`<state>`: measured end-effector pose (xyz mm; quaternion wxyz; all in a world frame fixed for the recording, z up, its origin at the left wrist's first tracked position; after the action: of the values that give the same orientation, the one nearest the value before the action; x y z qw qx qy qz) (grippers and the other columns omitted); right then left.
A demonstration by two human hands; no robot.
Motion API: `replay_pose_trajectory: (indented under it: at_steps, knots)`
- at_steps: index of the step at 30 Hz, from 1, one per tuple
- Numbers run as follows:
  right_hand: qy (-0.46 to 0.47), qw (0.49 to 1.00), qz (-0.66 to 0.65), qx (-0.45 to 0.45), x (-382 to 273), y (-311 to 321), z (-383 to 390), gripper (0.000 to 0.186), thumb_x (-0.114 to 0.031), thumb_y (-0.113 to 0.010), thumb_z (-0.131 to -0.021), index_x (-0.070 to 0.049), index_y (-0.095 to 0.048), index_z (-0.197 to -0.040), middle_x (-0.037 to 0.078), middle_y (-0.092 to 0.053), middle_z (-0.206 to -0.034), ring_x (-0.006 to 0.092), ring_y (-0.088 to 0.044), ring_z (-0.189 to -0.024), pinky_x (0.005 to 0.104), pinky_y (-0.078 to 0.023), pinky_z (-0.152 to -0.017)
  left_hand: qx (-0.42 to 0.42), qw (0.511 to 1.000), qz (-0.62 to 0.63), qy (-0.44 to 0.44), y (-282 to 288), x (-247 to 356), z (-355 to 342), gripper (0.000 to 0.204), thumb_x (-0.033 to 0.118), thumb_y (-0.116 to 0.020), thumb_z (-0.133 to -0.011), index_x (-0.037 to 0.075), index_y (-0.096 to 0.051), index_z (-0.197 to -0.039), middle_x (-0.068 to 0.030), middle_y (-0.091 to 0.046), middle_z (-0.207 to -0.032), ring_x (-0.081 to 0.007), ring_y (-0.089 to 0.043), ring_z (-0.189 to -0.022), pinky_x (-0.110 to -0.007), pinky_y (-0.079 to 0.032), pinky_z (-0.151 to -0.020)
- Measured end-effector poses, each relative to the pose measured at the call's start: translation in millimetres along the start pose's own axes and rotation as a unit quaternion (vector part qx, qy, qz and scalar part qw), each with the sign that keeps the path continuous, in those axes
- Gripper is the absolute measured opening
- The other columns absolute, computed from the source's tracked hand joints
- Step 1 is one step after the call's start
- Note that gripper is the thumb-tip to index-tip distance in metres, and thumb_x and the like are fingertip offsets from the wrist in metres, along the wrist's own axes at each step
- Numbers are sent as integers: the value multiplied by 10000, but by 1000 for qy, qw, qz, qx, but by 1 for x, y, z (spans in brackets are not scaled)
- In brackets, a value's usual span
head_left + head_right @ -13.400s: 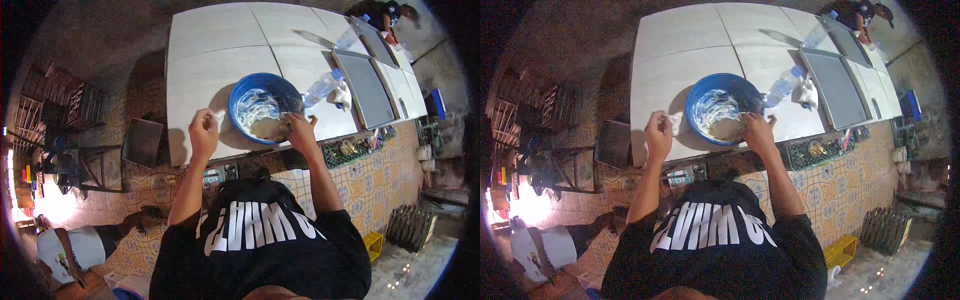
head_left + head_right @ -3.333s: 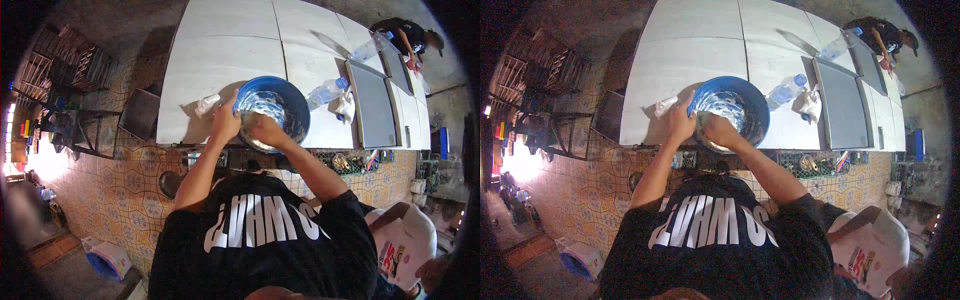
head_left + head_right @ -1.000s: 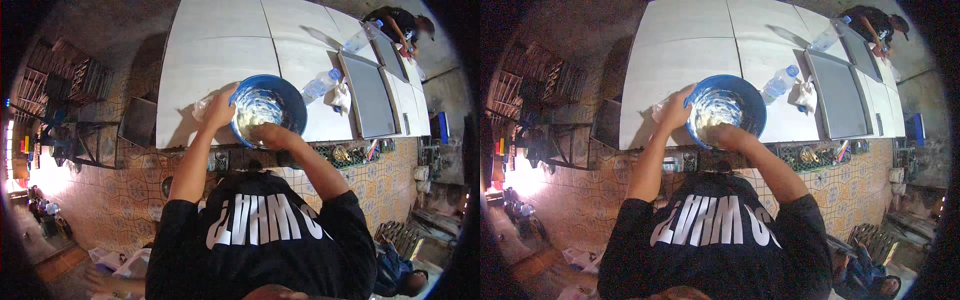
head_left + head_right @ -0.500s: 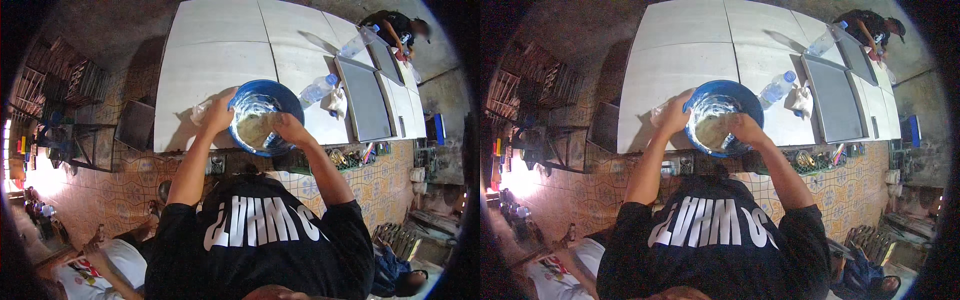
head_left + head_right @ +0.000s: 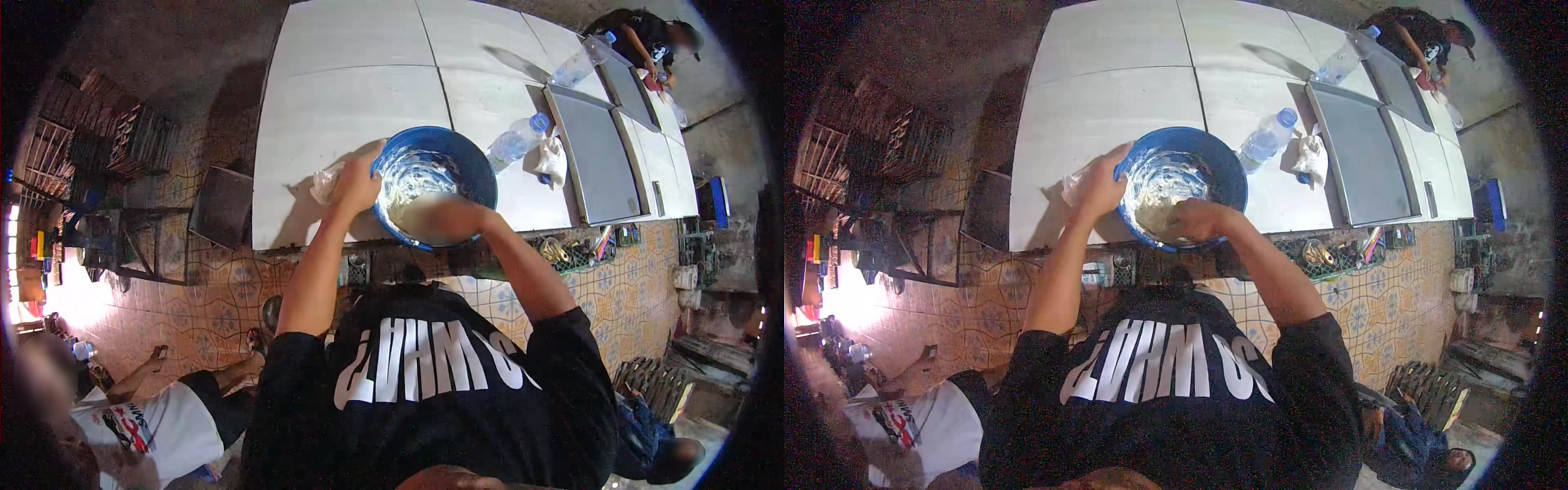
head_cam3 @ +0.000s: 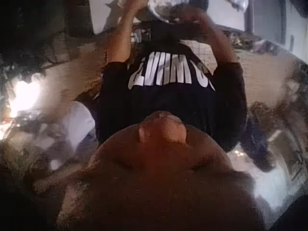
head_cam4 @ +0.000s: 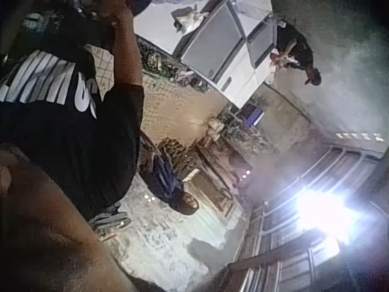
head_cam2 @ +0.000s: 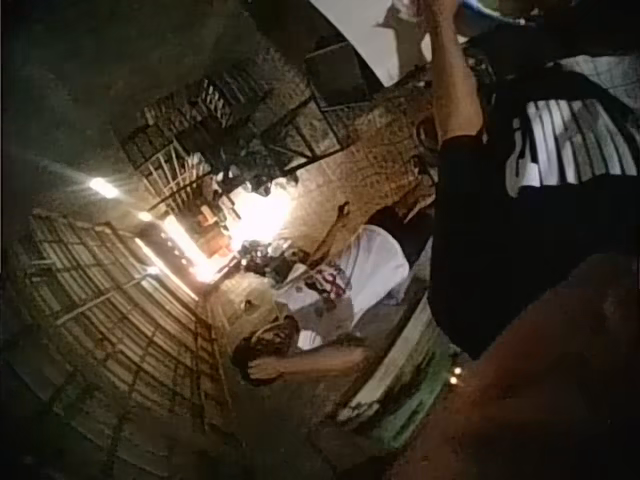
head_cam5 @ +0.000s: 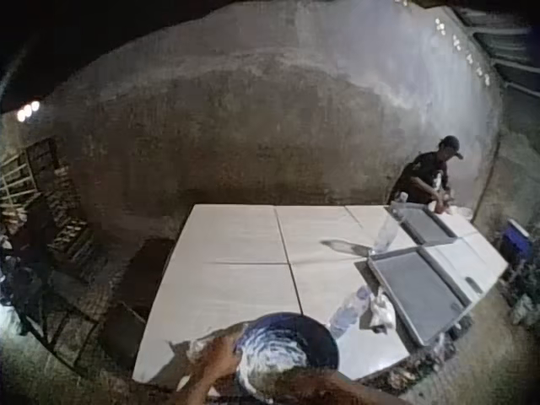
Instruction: The person pours water from a plastic bottle into a bowl of flour and kneads the mixture by hand.
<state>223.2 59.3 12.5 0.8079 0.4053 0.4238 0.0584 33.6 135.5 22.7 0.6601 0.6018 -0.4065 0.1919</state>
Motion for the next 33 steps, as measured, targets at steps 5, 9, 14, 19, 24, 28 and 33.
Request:
replay_pose_trajectory:
  at_steps: [5,9,14,19,24,28,33]
  knots:
    - [-85,989,-110,45,25,24,30,313,-254,-609,-937,33,-697,-1024,237,-687,-899,305,-678,-794,424,-528,-725,21,999,-27,23,8,20,8,600,4,-617,-848,79,-542,-1439,-266,-612,-1283,-426,-596,-1186,-466,-481,-1008]
    - [-192,901,-354,163,8,29,57,301,-235,-602,-971,-6,-692,-1145,140,-693,-952,181,-617,-855,384,-515,-760,97,992,-49,-57,5,12,9,585,14,-602,-832,79,-570,-1412,-297,-662,-1139,-471,-635,-1076,-512,-520,-925]
    - [-141,939,-270,160,21,0,50,311,-152,-605,-965,10,-669,-1222,93,-720,-1002,164,-630,-867,336,-521,-765,108,988,-38,-100,2,11,5,631,6,-621,-825,104,-543,-1444,-284,-662,-1184,-471,-646,-1033,-510,-521,-935]
    - [-134,946,-228,187,-18,-1,21,347,-248,-542,-983,-32,-671,-1223,233,-676,-1200,418,-639,-1133,462,-487,-1004,-16,998,4,67,-3,13,2,628,-6,-625,-857,81,-512,-1469,-199,-534,-1468,-363,-505,-1361,-416,-393,-1156]
    - [-114,993,-14,32,-45,-2,0,442,-376,-549,-984,28,-695,-1088,308,-670,-1085,455,-660,-1013,519,-499,-893,66,995,-53,-43,0,10,4,720,11,-620,-817,177,-489,-1506,-299,-676,-877,-441,-666,-747,-509,-525,-718]
    - [-107,991,-9,-76,-19,13,10,404,-331,-578,-968,28,-688,-1116,291,-682,-1096,418,-672,-1033,506,-508,-887,65,996,-53,-12,-5,5,3,710,23,-621,-832,179,-484,-1510,-298,-671,-850,-430,-665,-723,-521,-516,-702]
    - [-51,997,-16,58,-33,48,45,308,-234,-582,-944,-29,-700,-1141,265,-691,-1093,446,-663,-1017,518,-510,-895,63,997,-29,35,-6,7,13,728,16,-633,-825,138,-458,-1521,-298,-689,-981,-438,-691,-875,-515,-542,-779]
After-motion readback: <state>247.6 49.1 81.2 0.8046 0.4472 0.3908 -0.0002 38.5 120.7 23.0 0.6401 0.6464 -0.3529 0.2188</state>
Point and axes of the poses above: each hand's wrist, its own z-axis away from the middle knuckle, its own y-axis out of the back of the hand, x = y × z, the point moved 6 cm from there along -z, towards the middle knuckle
